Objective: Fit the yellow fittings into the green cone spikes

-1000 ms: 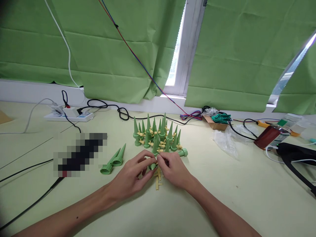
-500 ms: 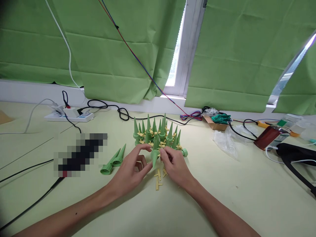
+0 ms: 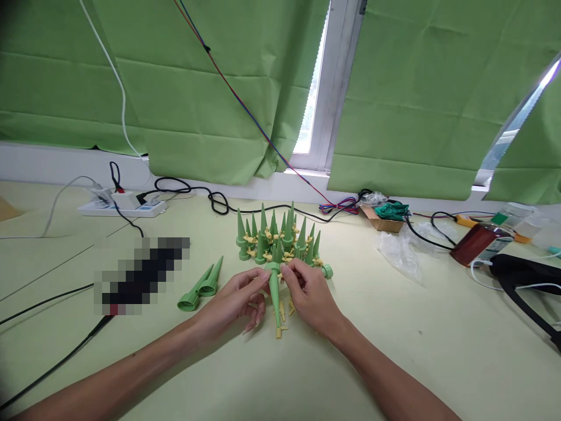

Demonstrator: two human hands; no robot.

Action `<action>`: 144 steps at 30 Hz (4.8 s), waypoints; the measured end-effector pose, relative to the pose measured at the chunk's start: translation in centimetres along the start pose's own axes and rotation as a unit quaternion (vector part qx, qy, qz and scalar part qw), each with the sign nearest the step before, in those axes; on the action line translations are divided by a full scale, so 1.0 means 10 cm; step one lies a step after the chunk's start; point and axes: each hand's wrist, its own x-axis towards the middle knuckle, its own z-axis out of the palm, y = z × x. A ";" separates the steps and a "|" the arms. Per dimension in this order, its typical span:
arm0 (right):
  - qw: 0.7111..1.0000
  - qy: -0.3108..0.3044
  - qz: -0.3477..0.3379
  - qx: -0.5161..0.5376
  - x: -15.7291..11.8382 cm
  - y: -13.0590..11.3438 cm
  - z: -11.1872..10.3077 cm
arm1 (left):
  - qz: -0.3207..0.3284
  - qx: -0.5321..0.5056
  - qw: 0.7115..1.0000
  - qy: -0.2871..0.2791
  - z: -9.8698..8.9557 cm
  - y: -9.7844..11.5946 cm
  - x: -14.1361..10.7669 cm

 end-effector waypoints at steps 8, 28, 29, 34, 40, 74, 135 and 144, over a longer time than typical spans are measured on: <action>1.000 -0.019 -0.019 -0.005 0.00 -0.01 0.00 | -0.004 -0.027 0.999 -0.045 -0.01 -0.02 -0.01; 0.999 -0.033 -0.035 -0.026 0.00 0.01 0.00 | 0.096 0.127 0.987 0.005 -0.02 -0.05 -0.04; 0.998 -0.036 -0.034 -0.024 0.00 0.01 0.00 | 0.102 0.136 0.985 0.010 -0.02 -0.05 -0.04; 0.998 -0.048 -0.030 -0.001 -0.01 0.00 0.00 | 0.158 0.208 0.964 0.047 -0.01 -0.07 -0.06; 0.998 -0.060 -0.029 0.020 -0.02 -0.02 -0.01 | 0.268 0.290 0.917 0.063 -0.01 -0.08 -0.09; 0.997 -0.016 -0.015 0.074 -0.05 0.01 -0.01 | 0.088 0.136 0.987 0.009 -0.01 -0.05 0.00; 0.995 -0.075 -0.055 -0.044 0.00 0.00 -0.01 | 0.221 0.319 0.920 0.042 -0.01 -0.03 -0.07; 0.993 -0.089 -0.054 -0.051 -0.01 -0.01 -0.01 | 0.306 0.384 0.871 0.014 -0.04 -0.06 -0.08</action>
